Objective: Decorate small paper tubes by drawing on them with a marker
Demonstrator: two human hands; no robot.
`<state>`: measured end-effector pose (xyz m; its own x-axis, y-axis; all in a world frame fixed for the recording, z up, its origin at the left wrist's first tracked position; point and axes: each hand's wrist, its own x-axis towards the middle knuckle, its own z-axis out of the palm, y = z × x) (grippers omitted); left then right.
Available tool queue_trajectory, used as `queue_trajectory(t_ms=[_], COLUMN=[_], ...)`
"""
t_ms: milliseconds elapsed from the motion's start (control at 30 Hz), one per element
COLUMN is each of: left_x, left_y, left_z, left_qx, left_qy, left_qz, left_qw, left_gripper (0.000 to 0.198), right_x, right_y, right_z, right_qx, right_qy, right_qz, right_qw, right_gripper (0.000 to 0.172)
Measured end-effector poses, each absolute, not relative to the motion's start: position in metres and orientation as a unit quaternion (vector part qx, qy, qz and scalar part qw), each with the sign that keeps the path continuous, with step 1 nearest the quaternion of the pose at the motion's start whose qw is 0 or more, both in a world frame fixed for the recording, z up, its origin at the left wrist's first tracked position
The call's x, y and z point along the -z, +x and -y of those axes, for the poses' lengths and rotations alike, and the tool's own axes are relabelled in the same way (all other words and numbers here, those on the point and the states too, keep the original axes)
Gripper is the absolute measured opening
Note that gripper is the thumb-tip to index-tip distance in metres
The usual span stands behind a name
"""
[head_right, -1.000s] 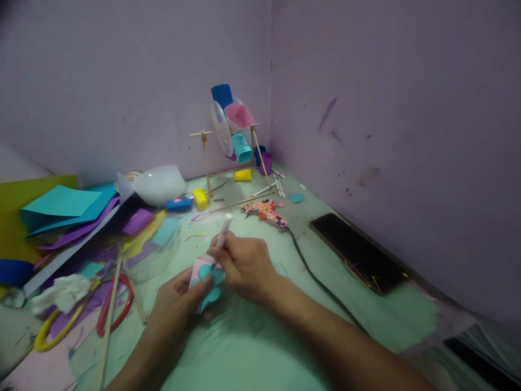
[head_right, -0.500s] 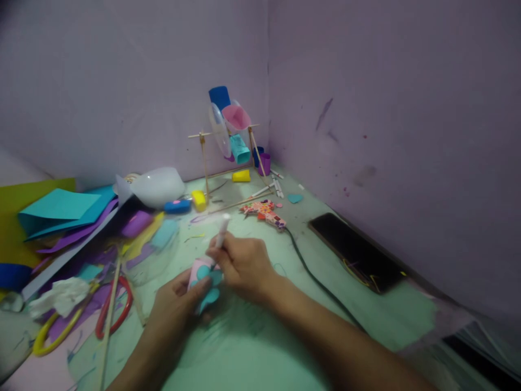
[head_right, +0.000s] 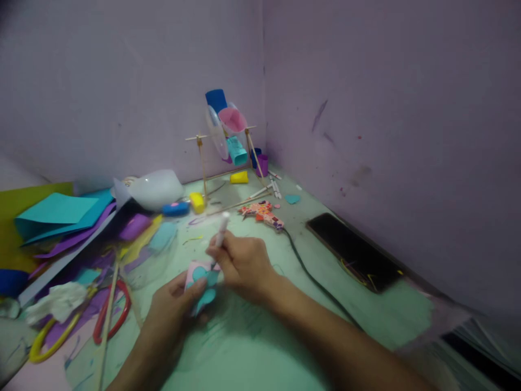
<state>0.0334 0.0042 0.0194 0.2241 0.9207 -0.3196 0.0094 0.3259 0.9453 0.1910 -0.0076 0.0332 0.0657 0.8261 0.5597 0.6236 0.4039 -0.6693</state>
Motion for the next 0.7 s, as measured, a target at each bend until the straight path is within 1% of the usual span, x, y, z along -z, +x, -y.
queue_trajectory(t_ms=[400,467,533,600,633,700], left_x=[-0.0191,-0.0203,-0.0221,-0.0245,-0.0258,-0.0283], left_y=[0.0295,0.0284,0.0274,0.0267,0.0265,0.0261], left_z=[-0.0077,-0.0087,-0.0093,-0.0092,-0.0089,-0.0083], left_qx=[-0.357,-0.353,-0.356,-0.367,-0.375,-0.389], left_qy=[0.428,0.418,0.402,0.381,0.368,0.344], left_qz=[-0.506,-0.510,-0.506,-0.487,-0.473,-0.447], left_qw=[0.659,0.663,0.675,0.695,0.707,0.729], left_gripper=[0.039,0.039,0.039,0.040,0.040,0.040], right_x=[-0.0348,-0.0338,-0.0319,-0.0300,-0.0297,-0.0305], right_y=[0.1931,0.1937,0.1937,0.1927,0.1917,0.1889], right_z=[0.0083,0.0081,0.0072,0.0058,0.0052,0.0050], right_qx=[-0.100,-0.096,-0.094,-0.132,-0.173,-0.278], right_qy=[-0.530,-0.529,-0.530,-0.526,-0.518,-0.497], right_qz=[0.672,0.656,0.612,0.560,0.541,0.526], right_qw=[0.507,0.530,0.579,0.627,0.639,0.632], right_gripper=[0.022,0.021,0.018,0.015,0.015,0.015])
